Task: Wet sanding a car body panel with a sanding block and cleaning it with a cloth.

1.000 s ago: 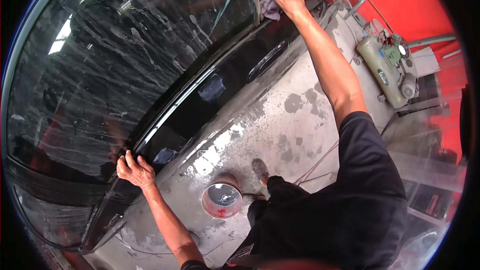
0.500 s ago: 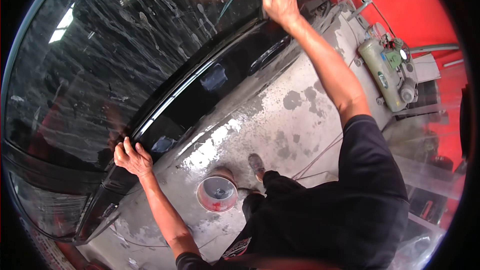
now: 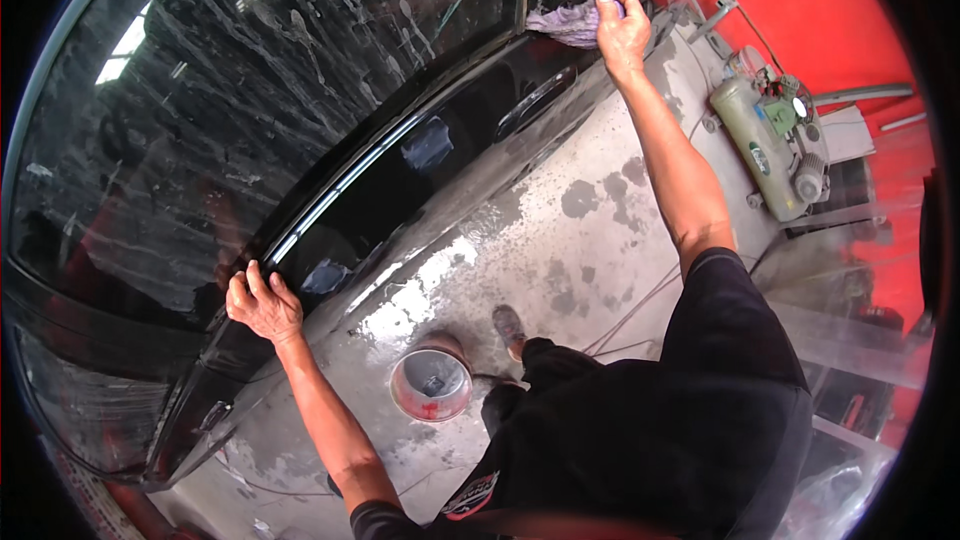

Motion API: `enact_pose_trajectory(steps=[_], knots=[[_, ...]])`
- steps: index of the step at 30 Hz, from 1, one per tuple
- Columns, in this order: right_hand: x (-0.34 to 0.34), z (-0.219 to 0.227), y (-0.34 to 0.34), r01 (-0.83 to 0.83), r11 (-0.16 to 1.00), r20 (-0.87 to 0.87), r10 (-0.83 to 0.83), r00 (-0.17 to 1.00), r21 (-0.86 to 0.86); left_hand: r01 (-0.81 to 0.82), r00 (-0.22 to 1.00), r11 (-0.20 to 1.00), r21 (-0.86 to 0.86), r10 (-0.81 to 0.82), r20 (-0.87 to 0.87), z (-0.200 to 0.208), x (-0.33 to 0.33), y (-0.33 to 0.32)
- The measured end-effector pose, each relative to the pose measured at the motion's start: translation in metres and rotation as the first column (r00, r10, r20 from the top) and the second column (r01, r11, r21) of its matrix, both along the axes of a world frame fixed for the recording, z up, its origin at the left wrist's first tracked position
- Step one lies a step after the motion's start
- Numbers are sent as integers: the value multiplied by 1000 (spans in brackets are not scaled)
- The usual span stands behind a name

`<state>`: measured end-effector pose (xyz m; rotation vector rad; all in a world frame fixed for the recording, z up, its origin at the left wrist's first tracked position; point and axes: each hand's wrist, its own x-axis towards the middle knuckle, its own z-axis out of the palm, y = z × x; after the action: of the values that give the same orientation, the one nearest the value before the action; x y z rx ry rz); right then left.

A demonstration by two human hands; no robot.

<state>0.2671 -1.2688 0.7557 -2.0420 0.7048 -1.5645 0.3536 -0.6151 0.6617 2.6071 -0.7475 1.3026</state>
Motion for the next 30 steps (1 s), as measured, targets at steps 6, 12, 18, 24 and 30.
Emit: enact_pose_trajectory(steps=[6, 12, 18, 24, 30], knots=[[42, 60, -7, -234, 958, -42, 230, 972, -167, 4, 1000, 1000, 25, -5, 19, 0, 1, 3], [41, -4, -39, -69, 944, -234, -9, 972, -321, 13, 999, 1000, 17, -14, 32, -2, 7, 0], [-49, -14, -83, 120, 955, -289, -199, 936, -270, 11, 999, 1000, 26, -12, 50, 1, 3, -1], [-64, -3, -41, -296, 895, -431, 134, 892, -334, 13, 998, 999, 34, -15, 60, -2, 2, 3], [-4, -49, 33, -208, 946, -445, 79, 892, -250, -16, 998, 999, 39, 13, 60, -3, 3, 1]])
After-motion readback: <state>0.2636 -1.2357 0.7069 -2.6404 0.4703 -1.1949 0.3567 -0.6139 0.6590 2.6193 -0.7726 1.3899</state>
